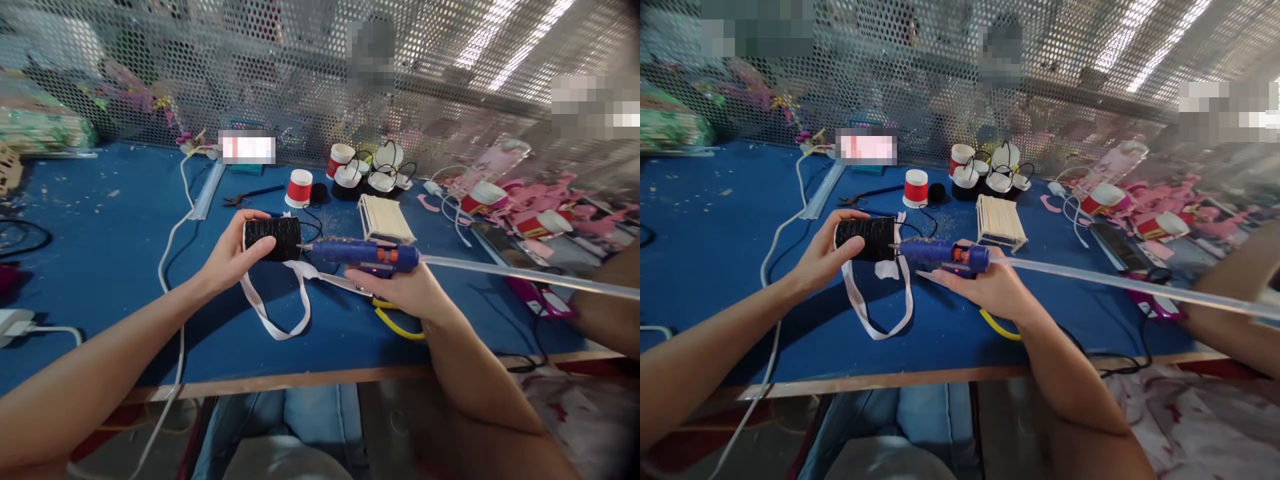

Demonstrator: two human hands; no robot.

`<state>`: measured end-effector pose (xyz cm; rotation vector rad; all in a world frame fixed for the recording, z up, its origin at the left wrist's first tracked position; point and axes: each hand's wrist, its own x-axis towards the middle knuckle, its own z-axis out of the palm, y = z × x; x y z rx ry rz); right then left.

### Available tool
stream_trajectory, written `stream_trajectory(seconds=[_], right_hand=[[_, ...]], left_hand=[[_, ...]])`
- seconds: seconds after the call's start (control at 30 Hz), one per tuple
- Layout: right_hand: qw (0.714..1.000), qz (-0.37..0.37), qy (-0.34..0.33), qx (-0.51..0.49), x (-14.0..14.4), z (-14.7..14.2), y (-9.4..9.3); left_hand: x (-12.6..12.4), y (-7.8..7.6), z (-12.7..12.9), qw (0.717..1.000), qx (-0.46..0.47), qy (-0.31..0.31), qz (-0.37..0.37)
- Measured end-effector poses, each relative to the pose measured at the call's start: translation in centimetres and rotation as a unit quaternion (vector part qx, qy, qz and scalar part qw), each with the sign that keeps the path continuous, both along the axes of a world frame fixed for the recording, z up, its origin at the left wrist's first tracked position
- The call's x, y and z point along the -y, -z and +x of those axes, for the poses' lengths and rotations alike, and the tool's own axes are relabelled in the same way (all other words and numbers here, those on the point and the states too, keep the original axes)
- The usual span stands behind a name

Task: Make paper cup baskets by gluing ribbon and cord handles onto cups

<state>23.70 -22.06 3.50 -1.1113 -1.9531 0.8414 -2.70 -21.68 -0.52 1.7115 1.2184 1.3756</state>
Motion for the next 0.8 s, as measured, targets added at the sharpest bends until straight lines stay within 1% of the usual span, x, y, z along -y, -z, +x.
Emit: stream_trajectory(seconds=[0.1, 0.2, 0.3, 0.4, 0.63, 0.8], right_hand=[[0.999, 0.027, -0.008, 0.020, 0.08, 0.21, 0.40], [0.998, 0.017, -0.032, 0.052, 0.19, 0.38, 0.17], [0.996, 0.018, -0.042, 0.075, 0.29, 0.39, -0.26], [0.996, 0.030, -0.031, 0.084, 0.32, 0.24, -0.45], [0.997, 0.034, 0.001, 0.069, 0.18, 0.20, -0.33], [0.998, 0.029, 0.044, 0.029, 0.19, 0.08, -0.05]], left_hand=[[0.08, -0.06, 0.03, 1.000, 0.002, 0.004, -0.004], [0.15, -0.15, 0.03, 1.000, -0.003, 0.000, 0.006], [0.19, -0.22, 0.03, 1.000, -0.013, -0.008, 0.017], [0.22, -0.21, 0.05, 0.999, -0.024, -0.006, 0.025], [0.39, -0.08, 0.09, 0.998, -0.049, -0.005, 0.040], [0.67, -0.26, 0.18, 0.995, -0.078, -0.006, 0.059]])
